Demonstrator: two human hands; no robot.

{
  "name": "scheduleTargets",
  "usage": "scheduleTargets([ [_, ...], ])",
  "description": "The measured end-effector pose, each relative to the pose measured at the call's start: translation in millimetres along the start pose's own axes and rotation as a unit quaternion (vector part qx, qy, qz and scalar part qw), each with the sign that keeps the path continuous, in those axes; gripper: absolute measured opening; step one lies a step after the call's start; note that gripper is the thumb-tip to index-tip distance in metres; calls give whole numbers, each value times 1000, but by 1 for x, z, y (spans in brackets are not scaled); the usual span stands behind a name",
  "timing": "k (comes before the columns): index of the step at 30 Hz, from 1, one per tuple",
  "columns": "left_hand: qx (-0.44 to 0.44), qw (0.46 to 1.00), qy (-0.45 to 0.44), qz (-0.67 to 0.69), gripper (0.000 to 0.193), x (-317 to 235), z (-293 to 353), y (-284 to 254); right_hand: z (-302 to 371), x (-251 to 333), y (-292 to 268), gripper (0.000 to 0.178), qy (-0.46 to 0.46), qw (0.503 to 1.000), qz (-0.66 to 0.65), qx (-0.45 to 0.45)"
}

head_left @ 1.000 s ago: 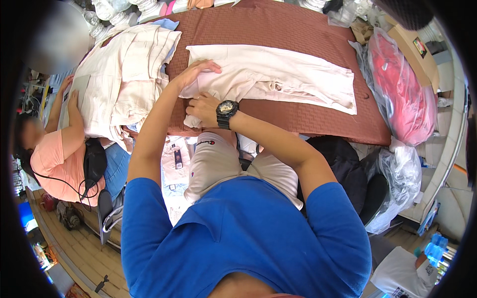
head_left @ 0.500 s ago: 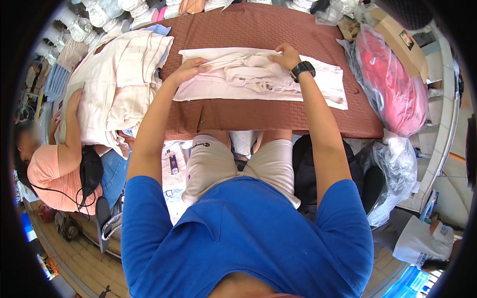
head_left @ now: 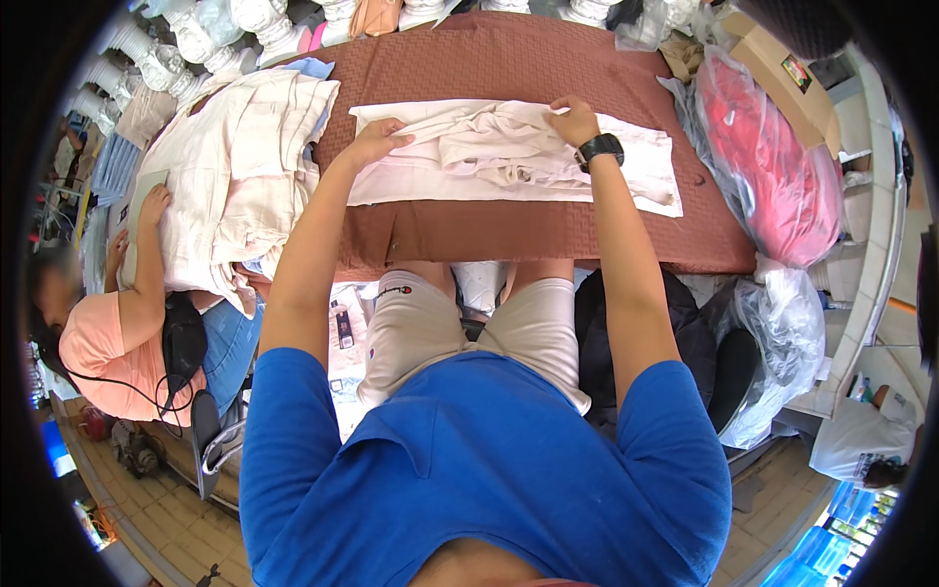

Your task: The person folds a pink shirt using a white board, places the folded shirt into a clear plastic bag, and seals the bag.

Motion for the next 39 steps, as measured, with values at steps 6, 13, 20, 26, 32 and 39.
scheduleTargets([
  [6,-142,975,31,-171,41,-22,1,11,6,-20,10,53,38,981,190,-9],
  [13,-189,871,363,-272,44,-123,52,98,62,13,-18,49,-105,974,134,-147],
  [20,-39,857,421,-294,50,-143,36,179,89,-187,-71,41,79,933,253,-245],
  [26,85,848,453,-261,47,-146,16,285,85,-280,-82,18,66,958,159,-230],
  [32,115,860,407,-286,46,-126,-3,352,91,-271,-67,25,110,969,116,-189],
  [39,86,849,386,-350,47,-131,12,386,103,-279,-72,46,105,915,260,-289],
])
Point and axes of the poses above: each hand's wrist, its own z-axis away from the middle knuckle, its own y-axis out of the palm, x = y × z, the point moved 5 cm from there along -z, towards the middle knuckle, and after that the axes turned 14 degrees about z, right-handed, at the moved point
